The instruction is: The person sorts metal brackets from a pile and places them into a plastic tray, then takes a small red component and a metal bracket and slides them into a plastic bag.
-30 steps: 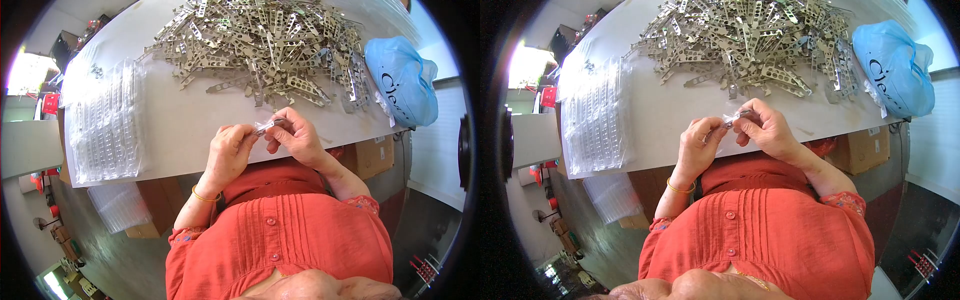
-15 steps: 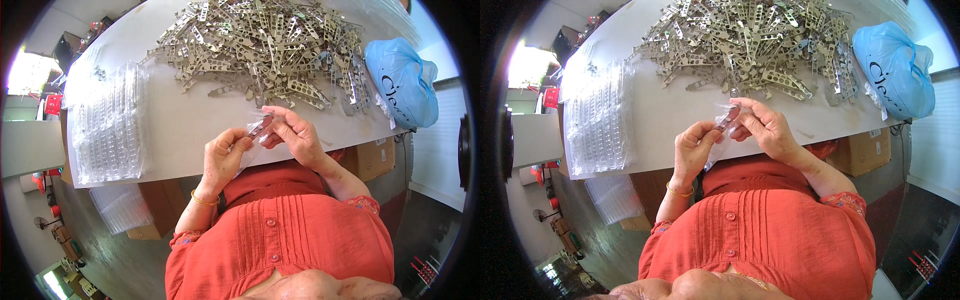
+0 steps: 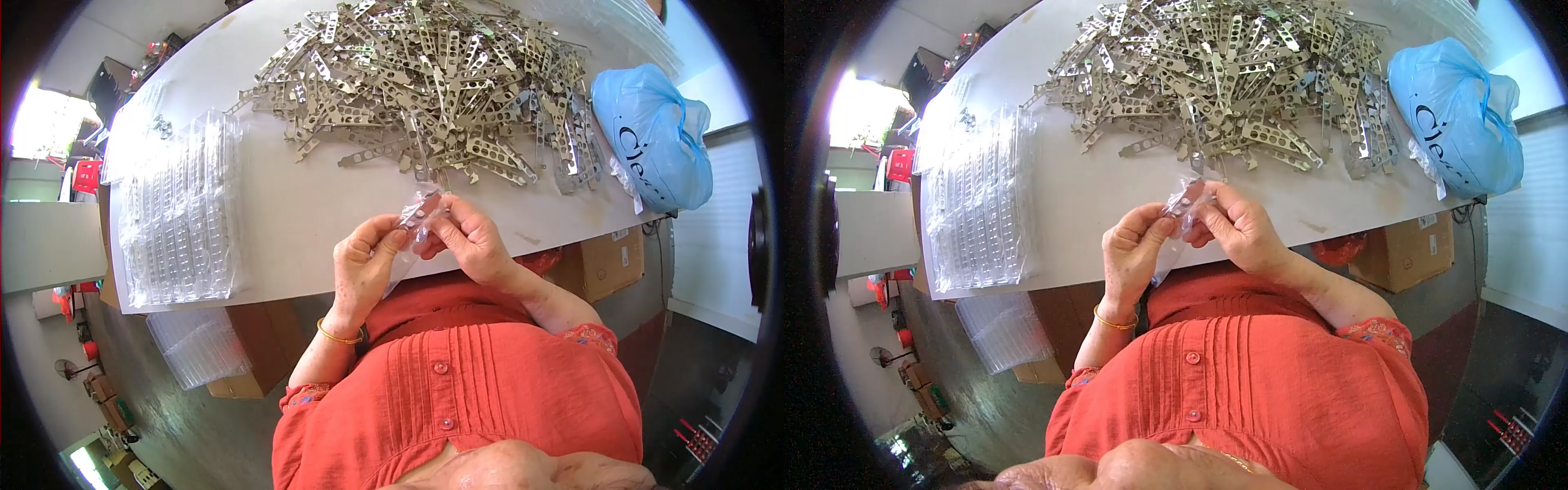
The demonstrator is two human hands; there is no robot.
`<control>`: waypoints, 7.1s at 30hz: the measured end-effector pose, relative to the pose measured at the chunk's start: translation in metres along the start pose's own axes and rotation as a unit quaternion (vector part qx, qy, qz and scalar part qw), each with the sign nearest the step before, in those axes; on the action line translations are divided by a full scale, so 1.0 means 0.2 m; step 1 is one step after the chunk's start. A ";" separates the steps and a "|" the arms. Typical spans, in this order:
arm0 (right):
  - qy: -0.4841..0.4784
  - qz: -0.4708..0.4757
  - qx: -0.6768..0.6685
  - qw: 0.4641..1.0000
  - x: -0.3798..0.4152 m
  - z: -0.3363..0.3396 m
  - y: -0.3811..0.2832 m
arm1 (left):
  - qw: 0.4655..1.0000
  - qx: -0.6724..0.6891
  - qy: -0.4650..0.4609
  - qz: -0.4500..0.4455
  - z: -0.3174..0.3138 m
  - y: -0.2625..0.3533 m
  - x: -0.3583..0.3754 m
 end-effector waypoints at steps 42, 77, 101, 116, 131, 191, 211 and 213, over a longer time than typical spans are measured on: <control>0.070 0.001 0.068 0.995 -0.04 0.15 -0.01 | 0.997 -0.057 -0.042 0.001 0.15 0.00 -0.05; -0.049 -0.075 0.120 0.989 0.01 -0.03 -0.01 | 0.997 -0.002 -0.024 -0.068 0.25 0.04 0.07; -0.073 0.326 0.515 0.790 -0.04 -0.22 -0.24 | 0.785 -0.526 -0.102 -0.310 0.08 0.15 0.14; -0.038 0.221 0.433 0.873 -0.11 -0.07 -0.05 | 0.662 -0.581 0.337 -0.333 0.96 0.93 0.33; -0.008 0.293 0.440 0.849 -0.11 -0.07 -0.02 | 0.618 -0.635 0.461 -0.035 2.19 0.84 0.27; -0.003 0.271 0.462 0.844 -0.12 -0.08 0.00 | 0.855 0.379 0.330 -0.130 1.70 0.81 -0.71; 0.431 0.252 0.099 0.861 0.38 0.90 -0.44 | 0.888 0.460 0.005 0.003 1.16 0.40 -1.08; 0.493 0.273 -0.041 0.825 0.51 1.16 -0.44 | 0.879 0.473 -0.062 0.007 1.13 0.41 -1.05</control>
Point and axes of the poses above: each hand's wrist, its own x-axis away from the middle knuckle, its own z-axis out of the back of the hand, y = z × x, the point moved 5 cm from there along -x, towards the middle knuckle, and after that the axes turned 9 degrees about x, right-handed, at the moved point
